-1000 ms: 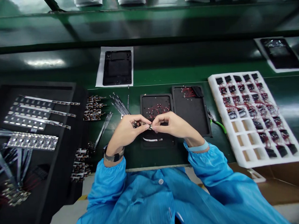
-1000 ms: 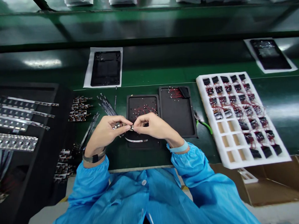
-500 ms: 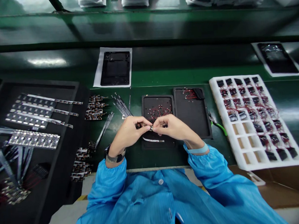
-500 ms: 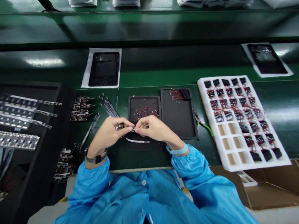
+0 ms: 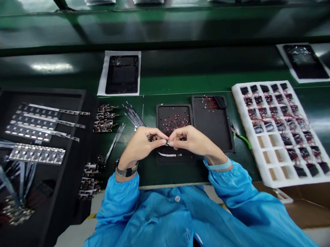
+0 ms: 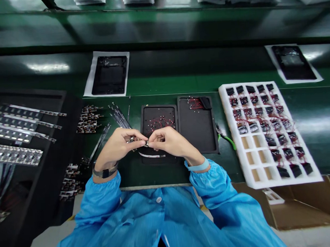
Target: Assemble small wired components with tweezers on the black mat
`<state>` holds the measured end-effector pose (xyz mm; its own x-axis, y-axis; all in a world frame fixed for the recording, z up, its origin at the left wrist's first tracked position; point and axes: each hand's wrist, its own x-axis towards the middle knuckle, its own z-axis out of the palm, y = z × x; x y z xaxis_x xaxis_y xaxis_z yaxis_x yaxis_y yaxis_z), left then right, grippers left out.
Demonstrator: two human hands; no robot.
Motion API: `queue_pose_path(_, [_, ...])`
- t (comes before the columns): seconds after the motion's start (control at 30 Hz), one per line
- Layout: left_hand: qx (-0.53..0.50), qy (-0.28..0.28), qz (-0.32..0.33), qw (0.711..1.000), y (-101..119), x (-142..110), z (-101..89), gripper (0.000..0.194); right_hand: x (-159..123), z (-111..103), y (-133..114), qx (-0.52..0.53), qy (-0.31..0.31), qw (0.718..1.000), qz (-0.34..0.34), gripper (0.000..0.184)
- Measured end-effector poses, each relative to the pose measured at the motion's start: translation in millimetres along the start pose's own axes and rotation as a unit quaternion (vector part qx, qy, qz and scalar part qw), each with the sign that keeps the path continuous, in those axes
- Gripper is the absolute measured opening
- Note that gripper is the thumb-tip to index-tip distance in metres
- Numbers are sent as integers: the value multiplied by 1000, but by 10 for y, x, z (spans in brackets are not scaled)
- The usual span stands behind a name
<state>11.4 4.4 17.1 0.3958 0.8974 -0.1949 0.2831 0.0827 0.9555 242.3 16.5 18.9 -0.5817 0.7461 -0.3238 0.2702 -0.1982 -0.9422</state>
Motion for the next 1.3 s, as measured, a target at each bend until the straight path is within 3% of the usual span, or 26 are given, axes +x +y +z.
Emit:
queue_pose_path(0.57, [-23, 4, -21, 1000, 89, 4, 32, 12, -61, -65, -46, -4, 8, 999, -42, 24])
queue_pose_path(0.67, [-6, 25, -14, 1000, 255, 20, 44, 13, -113, -194, -44, -7, 82, 993, -82, 26])
queue_pose_path(0.77, [64, 74, 33, 995, 487, 99, -16, 27, -155, -405, 27, 34, 220, 968, -117, 28])
queue_pose_path(0.87, [153, 111, 79, 979, 782, 296, -188, 33, -180, -657, 176, 62, 307, 942, -123, 31])
queue_pose_path(1.0, [269, 172, 49, 947, 1109, 780, -567, 22, -231, -997, 440, 28, 368, 924, -98, 37])
queue_pose_path(1.13, [357, 223, 1, 907, 1163, 1363, -1022, 33, -328, -1276, 669, -65, 468, 876, -94, 41])
queue_pose_path(1.3, [351, 237, -58, 904, 1134, 1818, -1444, 16, -394, -1447, 855, -217, 484, 843, -90, 33])
